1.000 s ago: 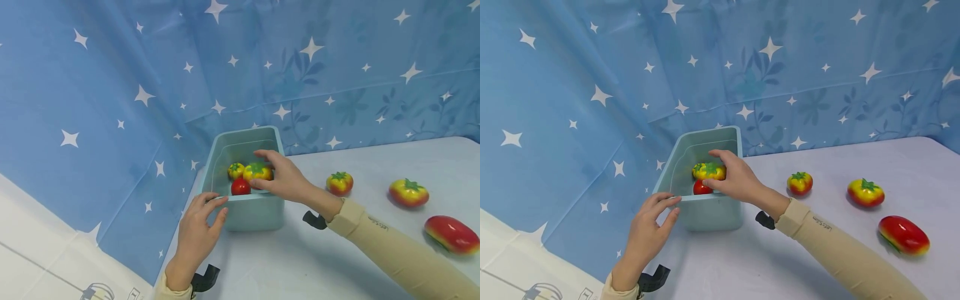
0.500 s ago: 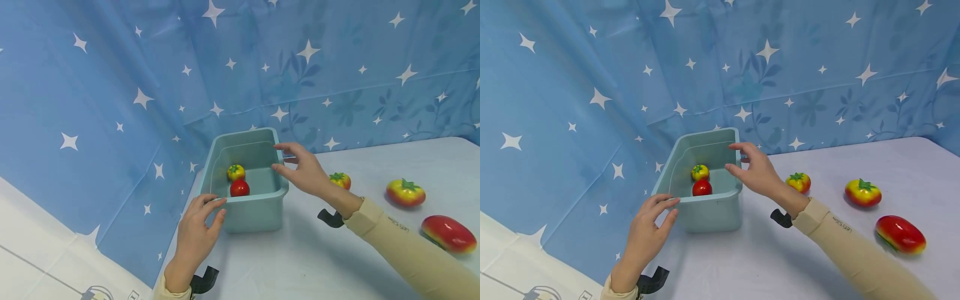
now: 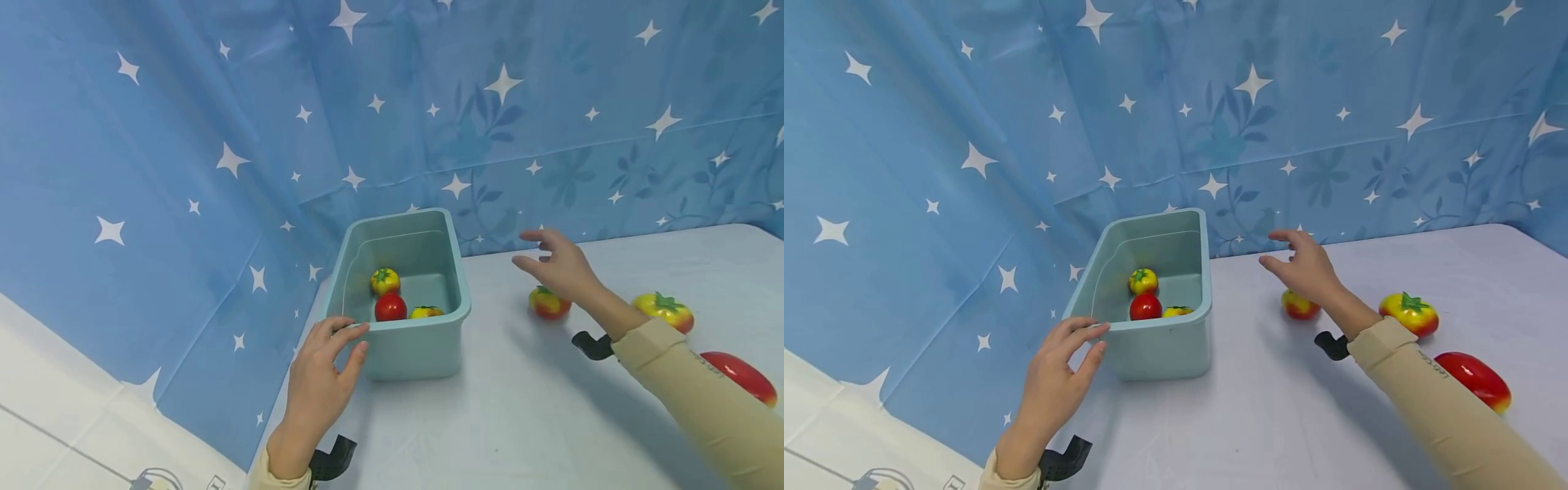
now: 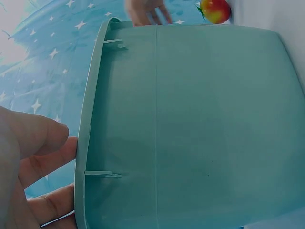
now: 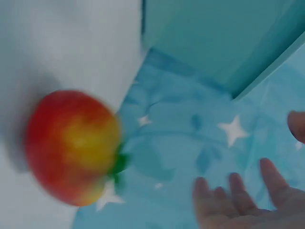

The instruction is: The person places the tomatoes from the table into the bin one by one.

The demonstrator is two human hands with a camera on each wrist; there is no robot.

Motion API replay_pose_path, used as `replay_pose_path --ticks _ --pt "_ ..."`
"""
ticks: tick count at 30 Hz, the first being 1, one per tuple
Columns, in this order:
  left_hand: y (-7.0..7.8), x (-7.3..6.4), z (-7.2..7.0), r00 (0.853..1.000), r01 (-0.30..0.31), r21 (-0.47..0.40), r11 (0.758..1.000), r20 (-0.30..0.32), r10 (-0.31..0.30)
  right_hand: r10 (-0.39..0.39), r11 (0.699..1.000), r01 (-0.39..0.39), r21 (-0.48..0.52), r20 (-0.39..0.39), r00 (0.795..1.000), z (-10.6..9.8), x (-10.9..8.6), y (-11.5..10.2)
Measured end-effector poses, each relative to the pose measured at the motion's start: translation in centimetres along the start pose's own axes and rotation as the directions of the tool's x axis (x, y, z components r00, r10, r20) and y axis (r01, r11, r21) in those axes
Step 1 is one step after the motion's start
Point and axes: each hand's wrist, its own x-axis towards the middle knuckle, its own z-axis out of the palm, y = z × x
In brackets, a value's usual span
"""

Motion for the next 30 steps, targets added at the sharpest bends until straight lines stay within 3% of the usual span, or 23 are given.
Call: replay_pose_path --ticks 6,11,18,30 --pt "0.0 0.0 -0.1 1.0 0.003 0.001 1.0 0.003 -0.003 0.117 0.989 -0.106 -0.106 0.109 0.987 -0.5 0.3 3.2" --pt "-0.1 -0.1 -0.1 1.0 0.003 -0.002 1.0 0.003 -0.003 0.162 0.983 -0.146 -0.109 0.162 0.973 -0.3 0.2 4.6" --pt "-0.2 -0.1 0.0 1.0 0.002 -0.01 1.0 0.001 -0.002 0.158 0.984 -0.13 -0.118 0.271 0.95 0.1 -0.4 5.7" --pt "-0.2 -0.1 0.0 1.0 -0.002 -0.009 1.0 0.001 0.002 0.216 0.971 -0.168 -0.169 0.319 0.923 0.5 -1.2 6.8"
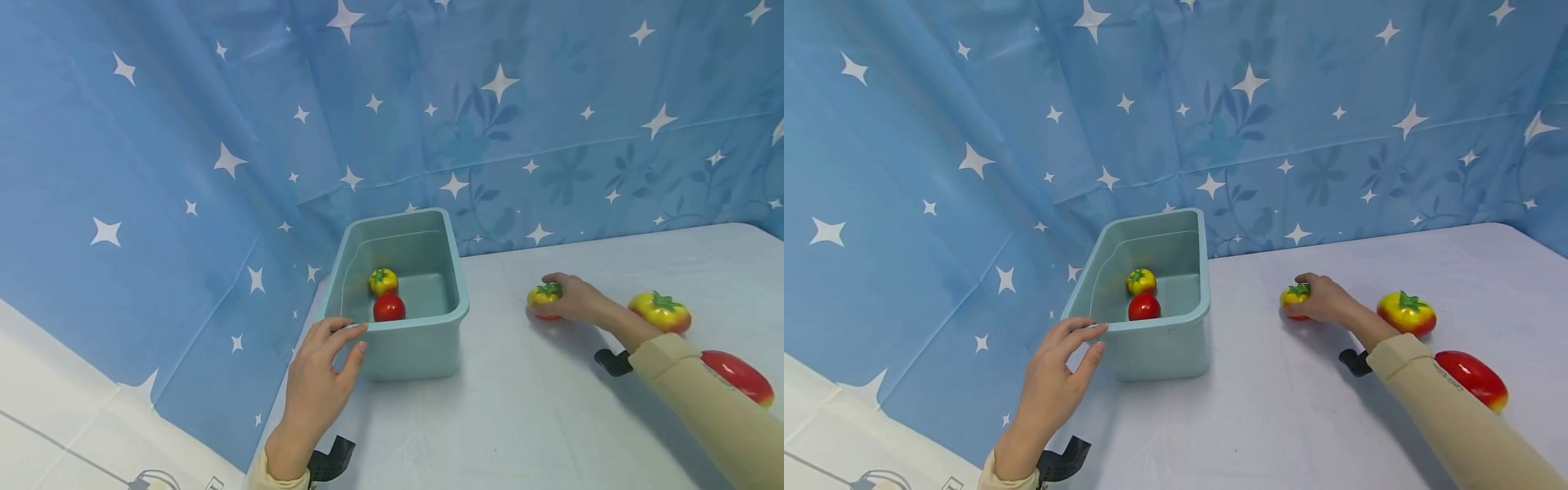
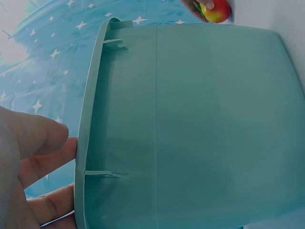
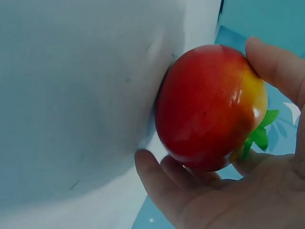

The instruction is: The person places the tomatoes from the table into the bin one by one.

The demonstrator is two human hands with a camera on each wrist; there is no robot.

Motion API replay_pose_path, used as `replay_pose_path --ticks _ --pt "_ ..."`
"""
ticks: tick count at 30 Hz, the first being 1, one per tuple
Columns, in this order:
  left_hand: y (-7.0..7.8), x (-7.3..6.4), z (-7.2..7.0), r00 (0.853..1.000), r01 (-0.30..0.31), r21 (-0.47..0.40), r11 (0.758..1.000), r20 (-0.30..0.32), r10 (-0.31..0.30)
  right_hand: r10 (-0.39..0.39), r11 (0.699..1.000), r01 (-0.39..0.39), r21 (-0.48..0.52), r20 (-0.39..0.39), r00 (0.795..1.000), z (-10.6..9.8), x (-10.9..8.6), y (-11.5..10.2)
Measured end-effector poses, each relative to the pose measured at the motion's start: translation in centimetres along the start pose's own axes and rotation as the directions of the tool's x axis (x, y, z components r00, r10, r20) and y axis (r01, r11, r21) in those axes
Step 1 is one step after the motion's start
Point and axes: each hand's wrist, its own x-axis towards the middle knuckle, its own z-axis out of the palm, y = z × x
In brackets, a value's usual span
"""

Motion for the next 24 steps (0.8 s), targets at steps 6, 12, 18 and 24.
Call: replay_pose_path --ticks 6,12,18,24 --pt "-0.1 -0.02 0.03 1.0 -0.007 0.003 1.0 -0.008 0.007 -0.012 1.0 0.012 -0.013 -0.004 1.0 0.23 0.0 0.31" --pt "-0.03 -0.04 0.04 1.0 -0.002 -0.001 1.0 -0.003 0.002 -0.009 1.0 0.009 -0.012 -0.015 1.0 0.36 0.01 0.62" --pt "0.06 -0.02 0.01 1.0 0.009 0.002 1.0 0.004 -0.009 -0.013 1.0 0.013 0.005 -0.056 0.998 0.21 -0.39 0.46" --pt "0.02 0.01 0.01 1.0 0.005 0.007 1.0 0.0 -0.005 -0.017 0.999 0.021 0.041 -0.082 0.997 0.04 -0.6 -0.05"
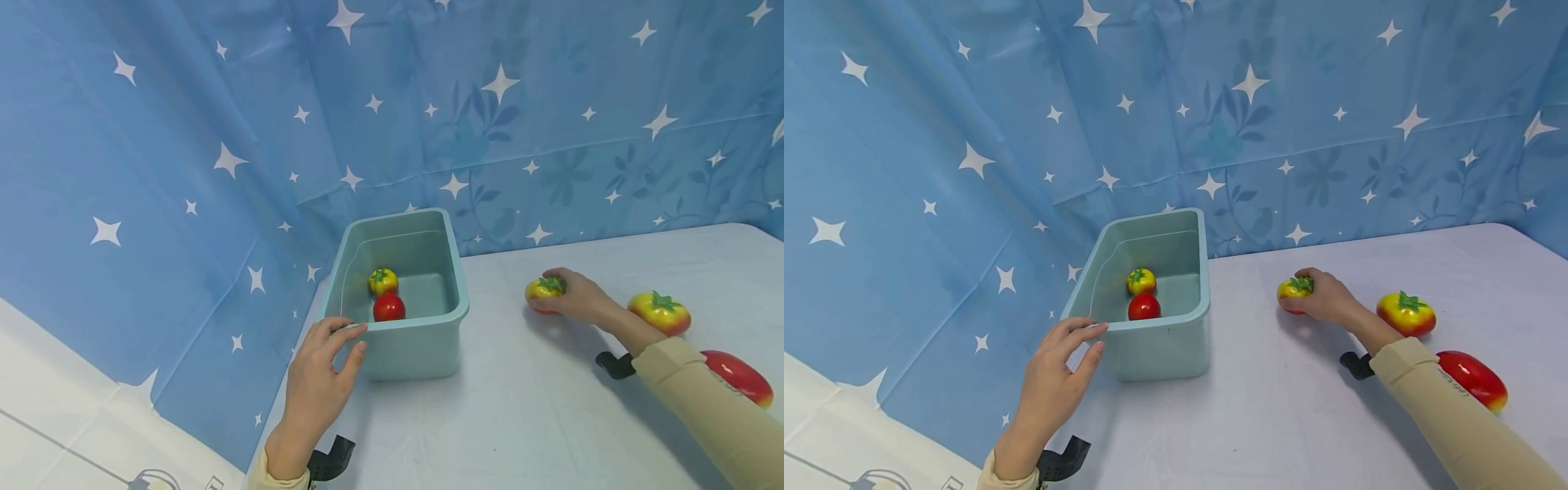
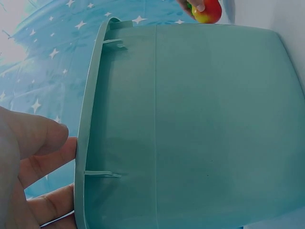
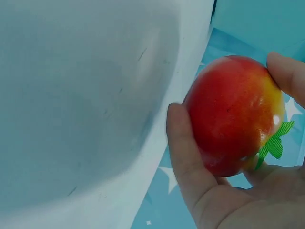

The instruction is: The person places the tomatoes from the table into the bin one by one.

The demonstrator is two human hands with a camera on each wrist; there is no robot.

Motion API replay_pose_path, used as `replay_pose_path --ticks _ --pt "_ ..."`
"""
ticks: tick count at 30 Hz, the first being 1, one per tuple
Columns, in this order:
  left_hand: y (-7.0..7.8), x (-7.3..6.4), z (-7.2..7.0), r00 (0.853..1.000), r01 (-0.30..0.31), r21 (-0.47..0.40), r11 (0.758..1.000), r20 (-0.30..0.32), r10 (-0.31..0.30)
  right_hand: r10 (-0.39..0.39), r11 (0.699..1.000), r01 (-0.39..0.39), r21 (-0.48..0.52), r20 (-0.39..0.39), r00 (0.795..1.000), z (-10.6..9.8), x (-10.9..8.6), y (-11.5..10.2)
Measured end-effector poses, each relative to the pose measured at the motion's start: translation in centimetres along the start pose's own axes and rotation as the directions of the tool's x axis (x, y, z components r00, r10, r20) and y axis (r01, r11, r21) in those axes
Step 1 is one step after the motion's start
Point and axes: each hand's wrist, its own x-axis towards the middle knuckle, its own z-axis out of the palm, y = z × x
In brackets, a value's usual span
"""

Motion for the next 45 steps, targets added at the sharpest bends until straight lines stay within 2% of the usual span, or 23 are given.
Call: replay_pose_path --ticks 8,16,27,37,45 --pt "-0.1 0.1 0.0 1.0 -0.003 -0.006 1.0 -0.002 0.003 -0.051 0.999 0.052 0.018 -0.05 0.997 -0.1 0.2 -1.5" --pt "-0.1 0.0 0.0 1.0 -0.002 -0.007 1.0 -0.001 0.002 -0.078 0.995 0.084 0.055 -0.106 0.991 0.3 -0.1 -4.1" --pt "-0.1 0.0 0.0 1.0 -0.015 -0.015 1.0 -0.006 0.015 -0.176 0.975 0.2 0.1 -0.206 0.963 0.7 -1.6 -8.4" --pt "0.0 0.0 -0.1 1.0 -0.009 -0.01 1.0 -0.003 0.009 -0.239 0.937 0.294 0.188 -0.268 0.933 1.0 -3.3 -12.5" --pt "-0.1 -0.1 -0.1 1.0 -0.012 -0.01 1.0 0.001 0.012 -0.315 0.894 0.382 0.235 -0.276 0.908 1.3 -3.4 -15.1"
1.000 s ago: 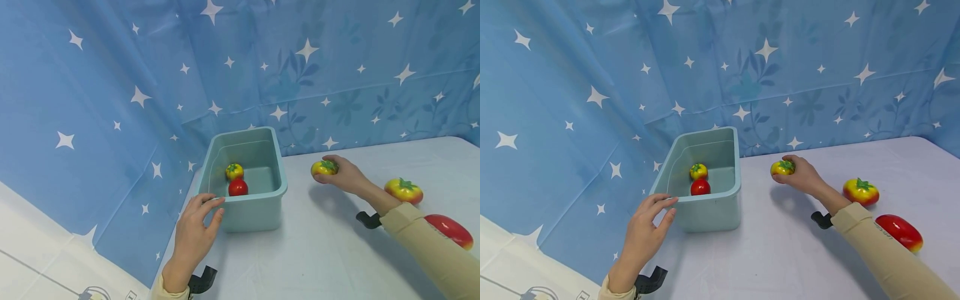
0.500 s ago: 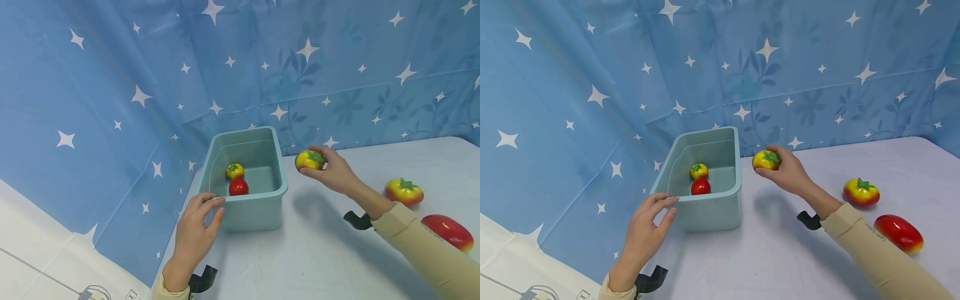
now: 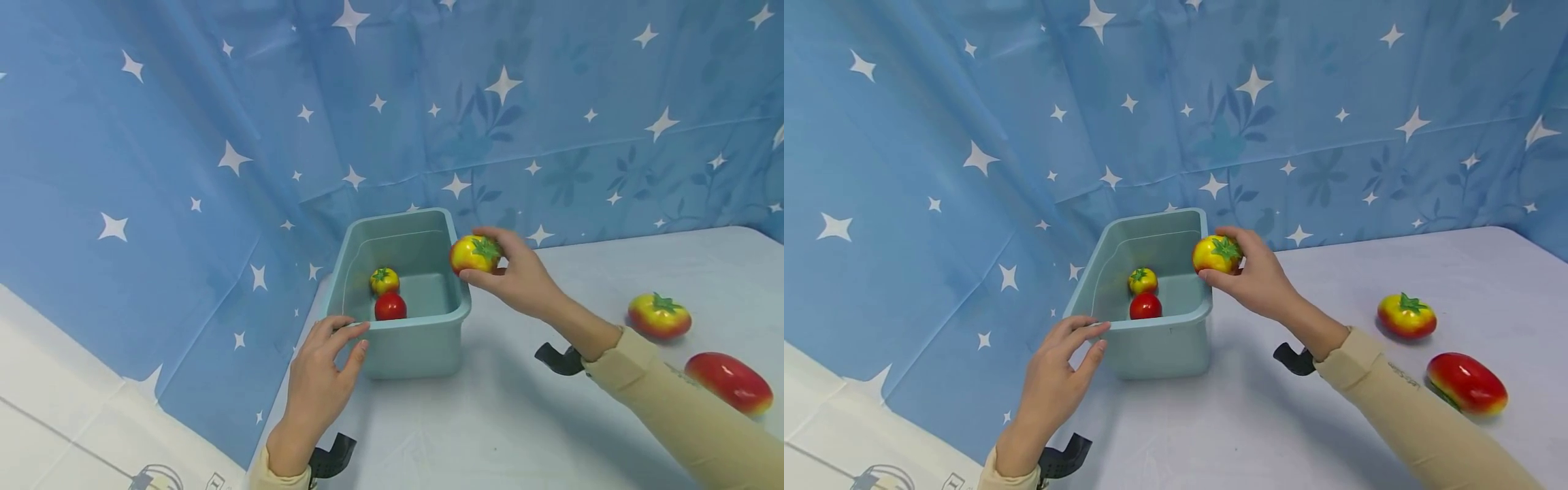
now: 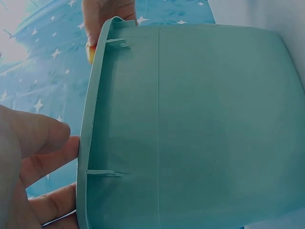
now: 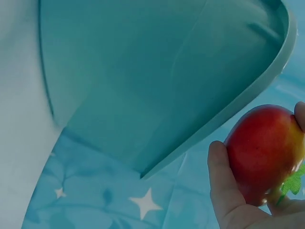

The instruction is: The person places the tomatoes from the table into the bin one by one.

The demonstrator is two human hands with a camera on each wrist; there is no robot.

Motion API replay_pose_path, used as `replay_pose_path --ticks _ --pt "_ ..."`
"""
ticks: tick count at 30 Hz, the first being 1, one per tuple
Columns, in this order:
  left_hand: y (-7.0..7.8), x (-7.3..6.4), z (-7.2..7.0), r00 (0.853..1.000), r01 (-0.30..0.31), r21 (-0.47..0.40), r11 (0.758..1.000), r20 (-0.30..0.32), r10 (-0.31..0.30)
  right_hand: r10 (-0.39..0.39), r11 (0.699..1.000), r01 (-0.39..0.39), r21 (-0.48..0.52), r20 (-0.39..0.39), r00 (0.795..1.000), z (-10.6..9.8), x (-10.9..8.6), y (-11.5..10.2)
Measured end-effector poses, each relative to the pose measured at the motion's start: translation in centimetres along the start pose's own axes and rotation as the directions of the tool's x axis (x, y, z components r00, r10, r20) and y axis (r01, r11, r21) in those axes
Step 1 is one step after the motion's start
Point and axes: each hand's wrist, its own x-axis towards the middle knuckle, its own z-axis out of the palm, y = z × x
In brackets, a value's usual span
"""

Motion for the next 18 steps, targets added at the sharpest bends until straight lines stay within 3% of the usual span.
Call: replay_pose_path --ticks 7,18 --pt "-0.1 0.0 0.0 1.0 -0.011 -0.006 1.0 0.0 0.011 -0.005 0.998 0.003 0.059 0.032 0.999 0.9 0.6 -0.8" --pt "-0.1 0.0 0.0 1.0 0.002 -0.013 1.0 0.006 -0.002 -0.079 0.995 0.074 0.07 0.067 0.995 2.9 1.3 -1.7"
